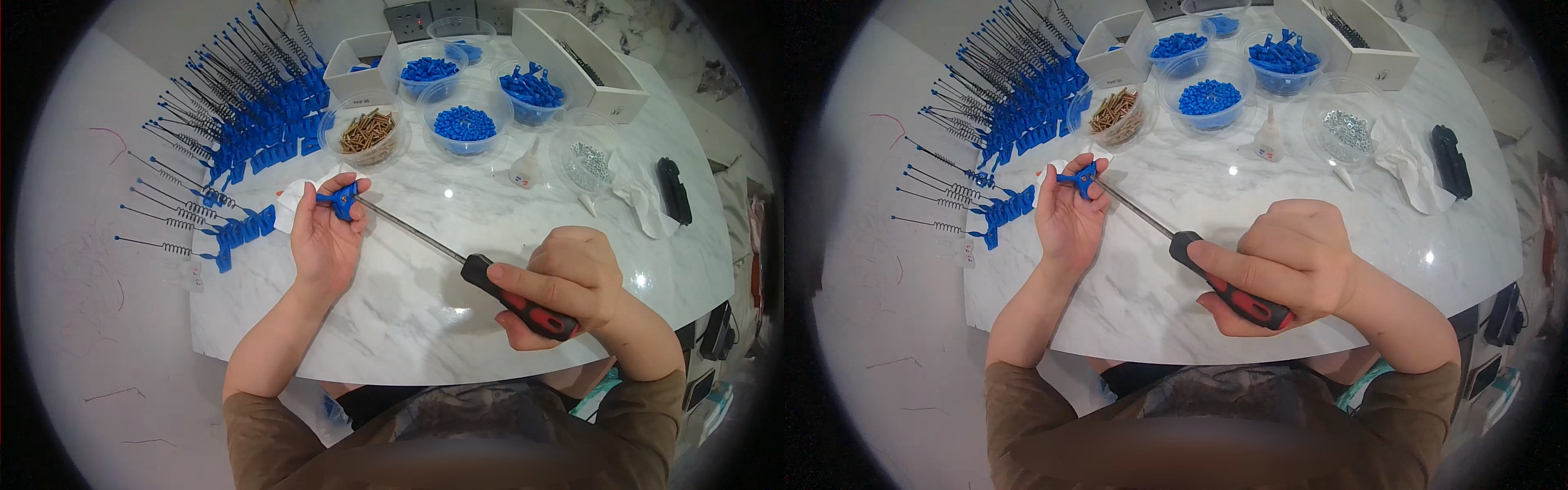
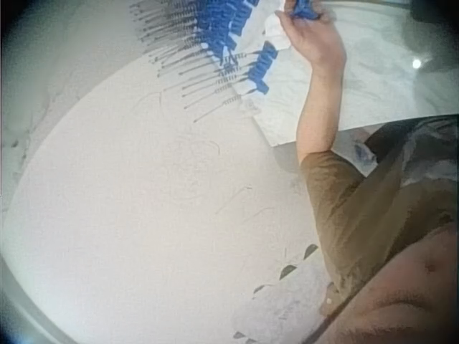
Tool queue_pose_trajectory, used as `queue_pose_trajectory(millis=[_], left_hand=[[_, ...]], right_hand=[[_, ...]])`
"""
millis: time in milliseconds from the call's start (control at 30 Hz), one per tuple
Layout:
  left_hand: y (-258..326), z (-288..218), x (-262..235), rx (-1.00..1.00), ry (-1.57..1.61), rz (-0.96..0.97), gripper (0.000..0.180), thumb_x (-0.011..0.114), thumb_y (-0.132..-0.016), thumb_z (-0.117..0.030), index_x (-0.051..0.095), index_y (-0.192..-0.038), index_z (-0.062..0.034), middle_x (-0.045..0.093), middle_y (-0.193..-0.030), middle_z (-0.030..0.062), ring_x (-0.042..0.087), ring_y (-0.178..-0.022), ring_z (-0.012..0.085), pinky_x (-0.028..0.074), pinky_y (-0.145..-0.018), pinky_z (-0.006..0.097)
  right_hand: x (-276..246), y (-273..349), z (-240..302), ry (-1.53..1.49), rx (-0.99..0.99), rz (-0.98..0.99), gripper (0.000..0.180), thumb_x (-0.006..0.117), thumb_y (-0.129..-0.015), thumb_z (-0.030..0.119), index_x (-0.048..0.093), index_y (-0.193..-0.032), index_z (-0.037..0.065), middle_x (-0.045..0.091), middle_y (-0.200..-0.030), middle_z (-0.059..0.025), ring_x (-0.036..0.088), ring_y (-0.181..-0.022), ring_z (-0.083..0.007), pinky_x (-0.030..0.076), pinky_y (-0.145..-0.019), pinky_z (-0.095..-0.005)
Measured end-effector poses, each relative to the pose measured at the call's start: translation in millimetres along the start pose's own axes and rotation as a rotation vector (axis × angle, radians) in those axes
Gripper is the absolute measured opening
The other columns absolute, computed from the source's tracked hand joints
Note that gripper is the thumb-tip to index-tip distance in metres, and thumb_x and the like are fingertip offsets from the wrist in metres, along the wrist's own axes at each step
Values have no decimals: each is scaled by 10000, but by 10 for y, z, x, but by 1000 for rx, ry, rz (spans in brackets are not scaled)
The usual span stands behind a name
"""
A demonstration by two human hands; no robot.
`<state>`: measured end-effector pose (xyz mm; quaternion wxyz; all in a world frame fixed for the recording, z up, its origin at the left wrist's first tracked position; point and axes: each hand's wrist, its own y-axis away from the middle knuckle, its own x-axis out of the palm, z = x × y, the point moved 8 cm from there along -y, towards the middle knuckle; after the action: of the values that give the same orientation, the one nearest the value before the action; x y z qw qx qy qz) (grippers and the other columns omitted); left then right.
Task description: The recorder is assembling small plastic components, applying adhesive, and securing parts with a screwdriver.
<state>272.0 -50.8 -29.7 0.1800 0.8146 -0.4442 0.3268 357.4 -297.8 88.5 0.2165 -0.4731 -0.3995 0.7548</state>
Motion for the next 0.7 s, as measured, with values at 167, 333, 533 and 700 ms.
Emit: queue_pose_trajectory(millis=[167,333,533,700], left_hand=[[8,10,-65,-45,53,-26,449,383,-1014,-386,528,-1160,14,595,-1102,185,503,-750,146,417,-704,267],[9,11,-29,-42,60,-12,445,383,-1013,-380,542,-1122,20,608,-1097,195,521,-723,144,422,-675,262],[2,12,-48,-45,64,-37,438,383,-1010,-363,545,-1107,32,620,-1083,211,556,-701,138,426,-637,253],[-1,2,-49,-48,66,-25,432,388,-1004,-353,547,-1103,36,620,-1076,209,554,-702,141,423,-631,251]], right_hand=[[40,17,13,-37,-29,64,446,734,-570,145,718,-1007,57,477,-634,22,487,-480,-138,368,-446,-263],[53,-1,-4,-40,-41,21,373,753,-623,167,718,-980,67,473,-574,40,459,-436,-123,336,-400,-254],[61,6,-10,-44,-34,51,398,745,-605,163,719,-989,61,476,-603,28,474,-455,-135,356,-422,-262],[59,-17,-22,-39,-23,27,370,754,-614,166,718,-969,67,482,-578,32,459,-433,-132,342,-400,-262]])
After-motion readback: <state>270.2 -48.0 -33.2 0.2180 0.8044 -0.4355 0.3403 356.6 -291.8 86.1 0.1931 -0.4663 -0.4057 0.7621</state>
